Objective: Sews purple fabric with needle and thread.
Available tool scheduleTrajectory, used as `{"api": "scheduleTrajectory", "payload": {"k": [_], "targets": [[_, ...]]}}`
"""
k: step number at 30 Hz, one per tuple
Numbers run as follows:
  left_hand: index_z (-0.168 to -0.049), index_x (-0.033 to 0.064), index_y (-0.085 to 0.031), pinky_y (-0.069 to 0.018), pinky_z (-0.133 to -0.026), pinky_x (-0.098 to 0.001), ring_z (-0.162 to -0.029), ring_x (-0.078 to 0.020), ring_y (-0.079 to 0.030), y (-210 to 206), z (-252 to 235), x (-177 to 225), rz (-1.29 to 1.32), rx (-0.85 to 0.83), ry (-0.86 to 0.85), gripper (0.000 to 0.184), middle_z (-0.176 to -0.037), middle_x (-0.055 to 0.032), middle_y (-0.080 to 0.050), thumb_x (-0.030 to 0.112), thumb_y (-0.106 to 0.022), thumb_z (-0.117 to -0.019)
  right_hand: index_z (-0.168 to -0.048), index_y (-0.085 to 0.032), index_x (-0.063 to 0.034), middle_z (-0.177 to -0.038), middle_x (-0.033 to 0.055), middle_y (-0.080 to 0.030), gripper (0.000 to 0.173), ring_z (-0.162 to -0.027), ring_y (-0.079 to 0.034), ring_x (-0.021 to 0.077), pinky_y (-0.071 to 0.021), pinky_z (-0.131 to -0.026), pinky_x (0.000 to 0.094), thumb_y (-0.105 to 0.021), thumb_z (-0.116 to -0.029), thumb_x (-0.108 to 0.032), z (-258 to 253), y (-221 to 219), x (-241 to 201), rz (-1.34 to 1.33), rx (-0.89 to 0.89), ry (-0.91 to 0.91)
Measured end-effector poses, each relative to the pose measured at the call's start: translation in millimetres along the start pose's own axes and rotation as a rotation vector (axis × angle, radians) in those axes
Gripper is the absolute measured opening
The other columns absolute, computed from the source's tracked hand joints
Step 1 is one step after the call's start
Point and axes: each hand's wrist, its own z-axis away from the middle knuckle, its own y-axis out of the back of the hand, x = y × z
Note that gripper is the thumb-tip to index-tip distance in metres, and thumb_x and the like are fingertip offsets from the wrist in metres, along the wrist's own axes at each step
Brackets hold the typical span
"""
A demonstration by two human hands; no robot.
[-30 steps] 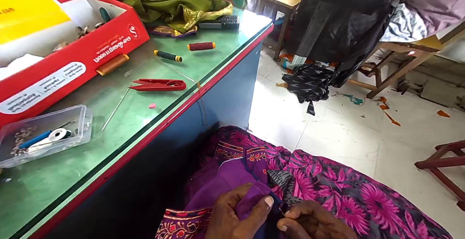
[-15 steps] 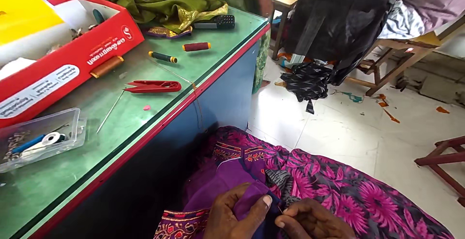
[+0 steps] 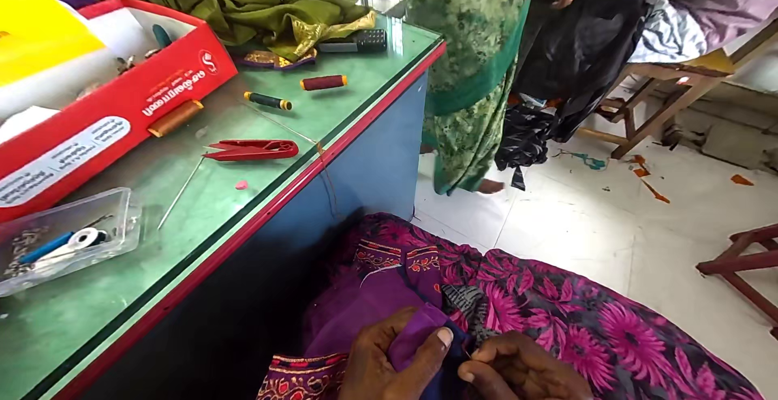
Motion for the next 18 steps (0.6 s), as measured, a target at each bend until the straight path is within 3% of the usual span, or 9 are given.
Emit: {"api": "scheduleTrajectory", "payload": {"k": [18], "targets": [[-0.087, 0.0089, -0.073, -0.0558, -0.073, -0.0164, -0.080, 0.0062, -0.066, -1.0, 1.0, -1.2, 0.002, 0.004, 0.023, 0.011, -0.084, 0.0121, -0.070, 0.007, -0.063, -0.0917, -0.093, -0.070, -0.0028, -0.086, -0.0061, -0.072, 0.011, -0.073, -0.067, -0.0051, -0.0586, -0.068, 0.0141, -0.078, -0.0877, -0.009, 0.0, 0.2, -0.4, 0.010, 0.003, -0.010]]}}
